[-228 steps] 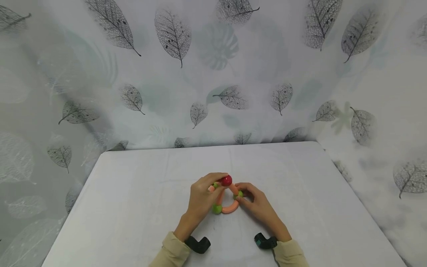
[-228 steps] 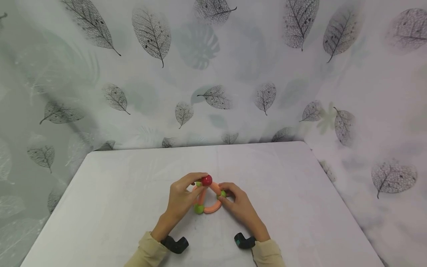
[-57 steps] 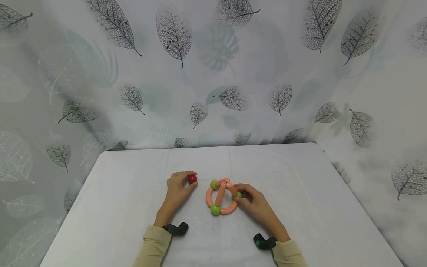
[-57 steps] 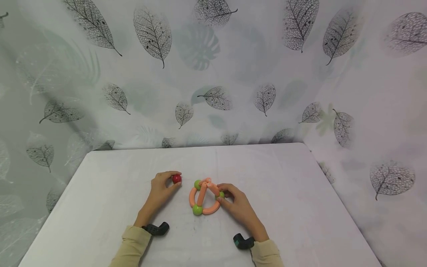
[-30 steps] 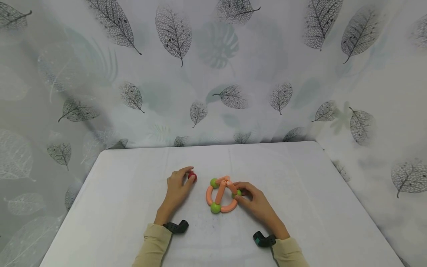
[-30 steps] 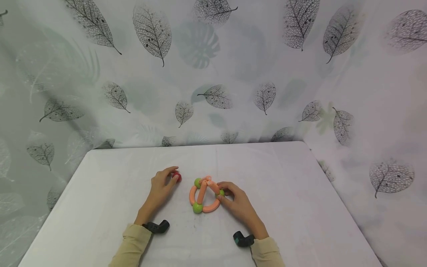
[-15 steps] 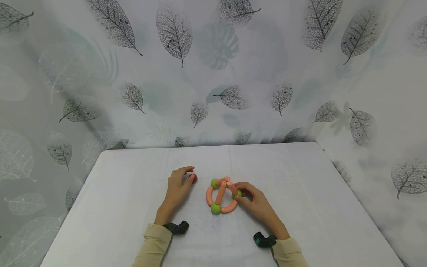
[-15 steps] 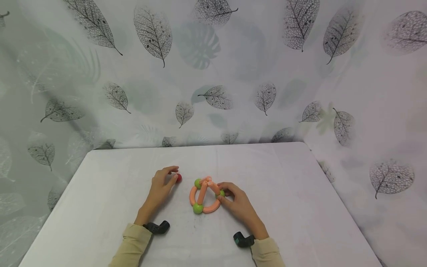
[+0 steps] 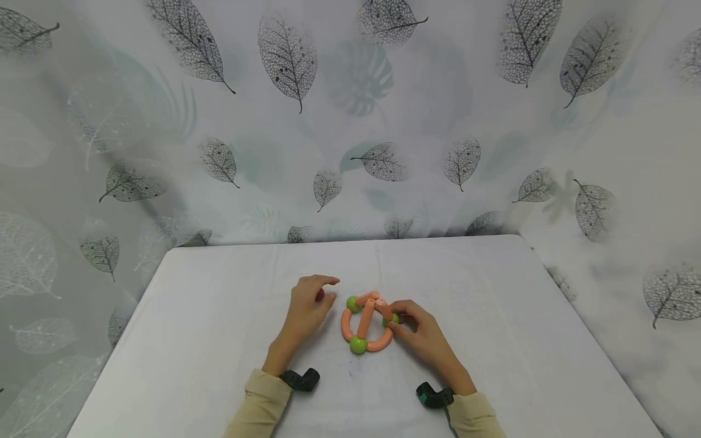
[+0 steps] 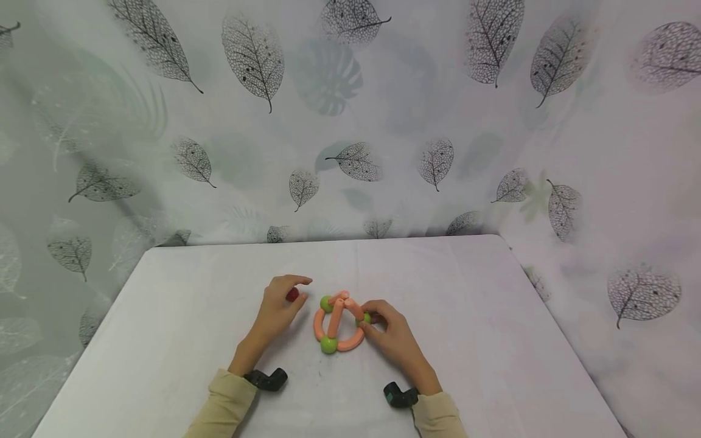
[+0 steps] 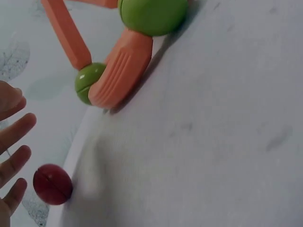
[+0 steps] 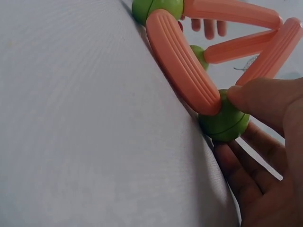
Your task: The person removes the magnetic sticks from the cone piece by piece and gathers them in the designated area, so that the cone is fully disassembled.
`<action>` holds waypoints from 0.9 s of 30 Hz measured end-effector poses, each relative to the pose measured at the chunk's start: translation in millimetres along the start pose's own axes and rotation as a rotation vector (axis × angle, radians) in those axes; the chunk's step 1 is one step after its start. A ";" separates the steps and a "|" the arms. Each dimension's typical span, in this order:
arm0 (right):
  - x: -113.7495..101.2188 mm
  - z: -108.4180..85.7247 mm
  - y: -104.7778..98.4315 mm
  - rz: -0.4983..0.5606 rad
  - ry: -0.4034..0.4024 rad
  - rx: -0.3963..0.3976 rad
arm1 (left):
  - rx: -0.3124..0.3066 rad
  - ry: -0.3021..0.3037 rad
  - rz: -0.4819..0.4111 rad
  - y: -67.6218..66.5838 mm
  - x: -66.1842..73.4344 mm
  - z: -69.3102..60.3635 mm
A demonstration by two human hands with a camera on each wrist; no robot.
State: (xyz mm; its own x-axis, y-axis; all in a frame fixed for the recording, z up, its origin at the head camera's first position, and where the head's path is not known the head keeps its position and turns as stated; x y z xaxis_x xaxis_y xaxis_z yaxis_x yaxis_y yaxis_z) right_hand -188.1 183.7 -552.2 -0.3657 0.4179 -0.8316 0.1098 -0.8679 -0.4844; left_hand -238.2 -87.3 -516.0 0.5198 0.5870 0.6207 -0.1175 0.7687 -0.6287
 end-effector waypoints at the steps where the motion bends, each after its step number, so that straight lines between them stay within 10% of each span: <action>1: -0.5 0.1 0.2 0.000 -0.005 0.003 | -0.017 0.013 -0.012 1.9 4.1 0.0; 14: -0.1 -1.9 -2.3 0.006 -0.060 0.021 | -0.236 0.013 -0.057 29.5 34.6 -8.7; 27: -1.4 -2.7 -6.4 -0.047 0.034 0.093 | -0.259 0.015 -0.006 34.6 35.5 -8.4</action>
State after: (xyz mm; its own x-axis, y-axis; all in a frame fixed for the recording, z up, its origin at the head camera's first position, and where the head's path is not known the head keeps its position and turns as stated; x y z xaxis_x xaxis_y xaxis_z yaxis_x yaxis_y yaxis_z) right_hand -185.7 189.3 -548.7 -0.3372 0.4659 -0.8181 0.0069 -0.8678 -0.4970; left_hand -216.7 -42.1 -519.7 0.5329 0.5772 0.6187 0.1052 0.6803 -0.7254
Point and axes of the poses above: each hand's wrist, its own z-axis towards the middle knuckle, its own y-axis out of the palm, x = y × z, the point moved 4 cm from there along z, towards the middle knuckle, and after that the axes turned 2 degrees about -x, right-handed, at the moved point
